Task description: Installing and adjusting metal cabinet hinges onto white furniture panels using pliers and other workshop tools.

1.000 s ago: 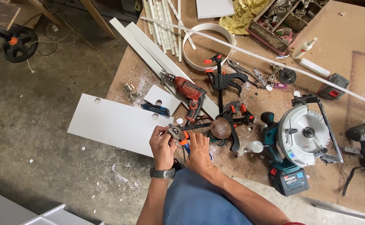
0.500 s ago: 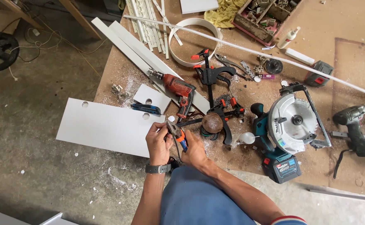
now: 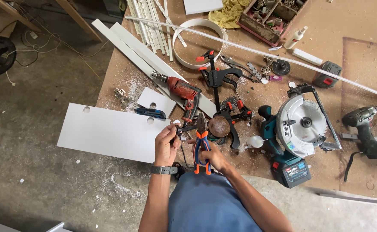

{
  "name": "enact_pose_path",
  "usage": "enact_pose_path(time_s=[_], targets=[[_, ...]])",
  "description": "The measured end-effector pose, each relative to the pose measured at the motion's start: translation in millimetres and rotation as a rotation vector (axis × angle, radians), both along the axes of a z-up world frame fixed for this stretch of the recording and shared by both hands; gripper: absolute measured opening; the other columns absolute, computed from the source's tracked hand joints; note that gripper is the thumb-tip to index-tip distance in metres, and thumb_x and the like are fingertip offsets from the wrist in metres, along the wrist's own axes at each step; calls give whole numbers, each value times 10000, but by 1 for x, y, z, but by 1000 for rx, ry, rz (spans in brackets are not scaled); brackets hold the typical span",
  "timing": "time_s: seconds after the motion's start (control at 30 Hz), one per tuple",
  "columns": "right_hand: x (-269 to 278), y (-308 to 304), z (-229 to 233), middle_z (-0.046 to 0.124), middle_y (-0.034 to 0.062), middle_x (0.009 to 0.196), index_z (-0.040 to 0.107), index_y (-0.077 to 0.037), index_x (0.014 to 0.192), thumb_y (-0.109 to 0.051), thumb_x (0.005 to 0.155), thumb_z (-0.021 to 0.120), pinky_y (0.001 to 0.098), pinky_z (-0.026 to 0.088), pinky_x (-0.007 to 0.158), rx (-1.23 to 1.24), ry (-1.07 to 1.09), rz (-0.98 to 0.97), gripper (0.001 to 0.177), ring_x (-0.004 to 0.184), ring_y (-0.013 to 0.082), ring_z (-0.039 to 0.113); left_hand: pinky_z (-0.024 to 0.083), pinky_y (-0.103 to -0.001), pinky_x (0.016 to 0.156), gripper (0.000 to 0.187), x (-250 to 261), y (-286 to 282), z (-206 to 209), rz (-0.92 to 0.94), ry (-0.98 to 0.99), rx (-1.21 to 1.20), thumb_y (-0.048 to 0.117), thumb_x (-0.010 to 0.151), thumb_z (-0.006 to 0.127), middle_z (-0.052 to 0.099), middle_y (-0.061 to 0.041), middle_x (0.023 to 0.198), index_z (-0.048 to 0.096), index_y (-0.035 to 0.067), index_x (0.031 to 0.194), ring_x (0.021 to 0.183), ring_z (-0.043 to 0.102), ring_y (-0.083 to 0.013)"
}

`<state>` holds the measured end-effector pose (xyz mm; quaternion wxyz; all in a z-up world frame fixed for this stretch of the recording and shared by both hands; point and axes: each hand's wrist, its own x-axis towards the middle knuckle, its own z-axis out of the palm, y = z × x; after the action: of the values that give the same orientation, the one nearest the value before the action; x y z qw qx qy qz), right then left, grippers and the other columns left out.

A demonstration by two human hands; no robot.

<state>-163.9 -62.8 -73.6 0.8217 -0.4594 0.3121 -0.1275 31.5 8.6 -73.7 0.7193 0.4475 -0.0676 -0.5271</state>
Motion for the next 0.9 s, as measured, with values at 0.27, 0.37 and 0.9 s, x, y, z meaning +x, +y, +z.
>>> enact_pose_path(time_s=[0.27, 0.37, 0.9], targets=[[7, -3, 40, 728, 39, 1102, 507, 11, 1382, 97, 639, 509, 269, 542, 626, 67, 66, 26, 748, 771, 149, 747, 378, -225, 445, 171, -5, -7, 14, -27, 30, -55, 220, 1018, 562, 673, -75, 889, 637, 86, 1092, 488, 486, -71], [8, -2, 32, 671, -43, 1148, 475, -90, 1413, 126, 633, 499, 272, 575, 657, 43, 38, 18, 810, 818, 141, 769, 358, -215, 423, 235, -2, -6, -3, 36, -126, -10, 231, 1078, 582, 625, -78, 859, 668, 23, 1148, 489, 473, -56], [16, 17, -10, 585, 44, 891, 572, -6, 1249, 65, 785, 597, 307, 532, 684, -208, 251, 34, 469, 835, 165, 673, 481, -287, 537, 244, -13, -4, 34, 51, -1267, 283, 132, 885, 806, 774, -67, 870, 672, 40, 1068, 603, 616, -131]])
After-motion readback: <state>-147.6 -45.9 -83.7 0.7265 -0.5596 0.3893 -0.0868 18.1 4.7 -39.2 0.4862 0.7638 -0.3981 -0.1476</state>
